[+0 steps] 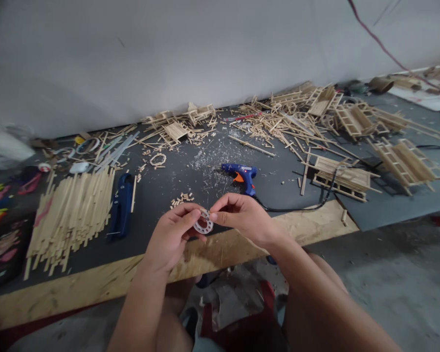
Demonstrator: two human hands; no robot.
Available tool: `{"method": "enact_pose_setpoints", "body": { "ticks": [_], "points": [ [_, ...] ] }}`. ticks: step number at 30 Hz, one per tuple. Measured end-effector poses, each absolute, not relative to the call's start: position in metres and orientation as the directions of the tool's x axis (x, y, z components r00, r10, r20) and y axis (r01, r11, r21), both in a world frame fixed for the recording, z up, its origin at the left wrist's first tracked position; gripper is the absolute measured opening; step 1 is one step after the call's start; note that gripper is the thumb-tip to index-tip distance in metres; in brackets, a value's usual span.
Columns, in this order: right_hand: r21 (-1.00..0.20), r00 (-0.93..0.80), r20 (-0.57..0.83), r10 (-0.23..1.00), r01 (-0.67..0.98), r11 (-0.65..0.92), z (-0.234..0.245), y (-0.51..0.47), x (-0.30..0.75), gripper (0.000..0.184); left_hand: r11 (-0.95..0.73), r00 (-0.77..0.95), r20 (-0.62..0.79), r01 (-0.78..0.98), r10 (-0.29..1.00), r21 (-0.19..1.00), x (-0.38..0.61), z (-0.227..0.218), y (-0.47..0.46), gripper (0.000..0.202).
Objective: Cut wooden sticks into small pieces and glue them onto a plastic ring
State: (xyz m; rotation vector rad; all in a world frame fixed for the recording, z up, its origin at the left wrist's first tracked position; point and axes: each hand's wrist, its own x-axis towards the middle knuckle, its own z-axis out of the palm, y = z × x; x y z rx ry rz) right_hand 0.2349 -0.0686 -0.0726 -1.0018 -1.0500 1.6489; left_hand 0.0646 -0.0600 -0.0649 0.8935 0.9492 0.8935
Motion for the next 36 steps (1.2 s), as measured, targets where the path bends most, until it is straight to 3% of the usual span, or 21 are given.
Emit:
{"method": "enact_pose_setpoints", "body": {
  "ticks": [19,36],
  "points": [
    [-0.943,-0.265,-0.125,0.956,-0.269,-0.198,-0.0750,-0.0678,0.2350,0.013,0.323,0.312,-0.260,-0.168,0.914,0.932,0.0641,-0.0682,-0.0612,0.019],
    [-0.975,-0.241,-0.145,0.960,-0.131,-0.180,-0.0751,-0.0659,0.2361,0.018,0.244,0.278,-0.223,-0.041,0.934,0.969,0.0655,-0.0671,-0.0612,0.020]
  ]
}}
